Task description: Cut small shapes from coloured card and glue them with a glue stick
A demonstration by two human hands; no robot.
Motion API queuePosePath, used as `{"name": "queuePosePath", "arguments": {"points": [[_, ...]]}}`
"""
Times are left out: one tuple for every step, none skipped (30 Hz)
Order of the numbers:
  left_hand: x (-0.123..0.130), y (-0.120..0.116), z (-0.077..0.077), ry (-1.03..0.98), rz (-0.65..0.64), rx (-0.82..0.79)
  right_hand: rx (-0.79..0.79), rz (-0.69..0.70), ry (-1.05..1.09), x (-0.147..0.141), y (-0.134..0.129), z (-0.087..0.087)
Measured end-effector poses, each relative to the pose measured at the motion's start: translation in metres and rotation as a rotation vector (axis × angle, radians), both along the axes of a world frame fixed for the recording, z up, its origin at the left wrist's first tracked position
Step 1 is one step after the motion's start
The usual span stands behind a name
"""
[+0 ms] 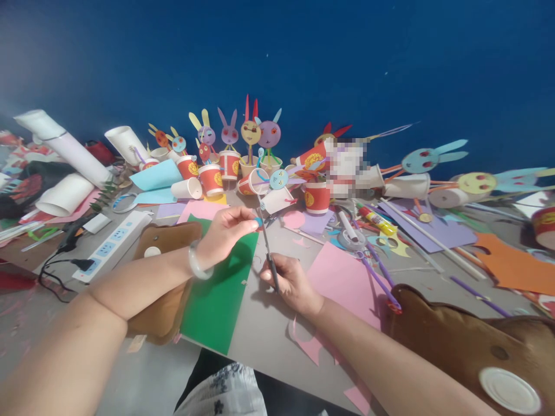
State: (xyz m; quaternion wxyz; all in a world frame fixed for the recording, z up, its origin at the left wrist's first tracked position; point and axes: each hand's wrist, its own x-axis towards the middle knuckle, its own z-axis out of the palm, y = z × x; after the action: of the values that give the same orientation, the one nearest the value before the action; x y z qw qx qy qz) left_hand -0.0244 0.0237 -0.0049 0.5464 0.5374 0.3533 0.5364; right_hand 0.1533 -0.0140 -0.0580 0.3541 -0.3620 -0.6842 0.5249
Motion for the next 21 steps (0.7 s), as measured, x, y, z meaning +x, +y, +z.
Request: {"name": "queuePosePath", "arguments": {"points": [[0.0001, -0.0001, 0.0005, -0.003, 0.005, -0.004, 0.001, 0.001, 0.008, 0.0000, -0.0003, 0.0000], [0.0002, -0.0002, 0.0010, -0.006, 0.009, -0.007, 0.003, 0.005, 0.018, 0.0001, -0.0006, 0.0001], [0.0003, -0.0003, 0.0015, -0.008, 0.010, -0.009, 0.005, 0.011, 0.026, 0.0002, -0.0009, 0.0002], [0.0004, -0.0004, 0.0019, -0.008, 0.009, -0.011, 0.008, 0.018, 0.031, 0.0003, -0.0011, 0.0004], [0.0004, -0.0005, 0.0021, -0.008, 0.006, -0.011, 0.011, 0.028, 0.037, 0.0004, -0.0011, 0.0007], [0.0005, -0.0006, 0.0021, -0.007, 0.002, -0.012, 0.014, 0.038, 0.042, 0.0005, -0.0011, 0.0008], [0.0005, -0.0007, 0.0020, -0.006, 0.000, -0.012, 0.020, 0.046, 0.048, 0.0006, -0.0009, 0.0010], [0.0005, -0.0008, 0.0017, -0.003, -0.001, -0.012, 0.025, 0.053, 0.052, 0.0006, -0.0006, 0.0010], [0.0005, -0.0009, 0.0014, 0.002, -0.001, -0.011, 0.031, 0.057, 0.056, 0.0005, -0.0004, 0.0010], [0.0004, -0.0010, 0.0011, 0.007, -0.001, -0.009, 0.035, 0.057, 0.058, 0.0004, -0.0001, 0.0010], [0.0003, -0.0011, 0.0008, 0.015, -0.002, -0.008, 0.038, 0.056, 0.058, 0.0002, 0.0000, 0.0010], [0.0002, -0.0011, 0.0007, 0.024, -0.006, -0.008, 0.039, 0.053, 0.057, 0.0001, 0.0001, 0.0010], [0.0001, -0.0012, 0.0006, 0.030, -0.012, -0.008, 0.038, 0.050, 0.056, 0.0000, 0.0001, 0.0010], [-0.0001, -0.0012, 0.0006, 0.035, -0.020, -0.008, 0.036, 0.049, 0.056, -0.0002, 0.0000, 0.0011], [-0.0002, -0.0011, 0.0007, 0.036, -0.027, -0.008, 0.032, 0.047, 0.056, -0.0002, -0.0002, 0.0012], [-0.0004, -0.0011, 0.0008, 0.038, -0.034, -0.008, 0.028, 0.045, 0.057, -0.0003, -0.0004, 0.0013], [-0.0005, -0.0010, 0.0010, 0.039, -0.040, -0.009, 0.022, 0.044, 0.056, -0.0003, -0.0006, 0.0014], [-0.0005, -0.0009, 0.0012, 0.040, -0.042, -0.012, 0.015, 0.043, 0.057, -0.0003, -0.0008, 0.0014], [-0.0005, -0.0009, 0.0014, 0.042, -0.043, -0.015, 0.008, 0.043, 0.059, -0.0004, -0.0010, 0.0014], [-0.0006, -0.0009, 0.0015, 0.046, -0.041, -0.017, 0.003, 0.042, 0.061, -0.0003, -0.0012, 0.0013], [-0.0006, -0.0009, 0.0017, 0.050, -0.038, -0.019, -0.003, 0.043, 0.062, -0.0003, -0.0013, 0.0011]]}}
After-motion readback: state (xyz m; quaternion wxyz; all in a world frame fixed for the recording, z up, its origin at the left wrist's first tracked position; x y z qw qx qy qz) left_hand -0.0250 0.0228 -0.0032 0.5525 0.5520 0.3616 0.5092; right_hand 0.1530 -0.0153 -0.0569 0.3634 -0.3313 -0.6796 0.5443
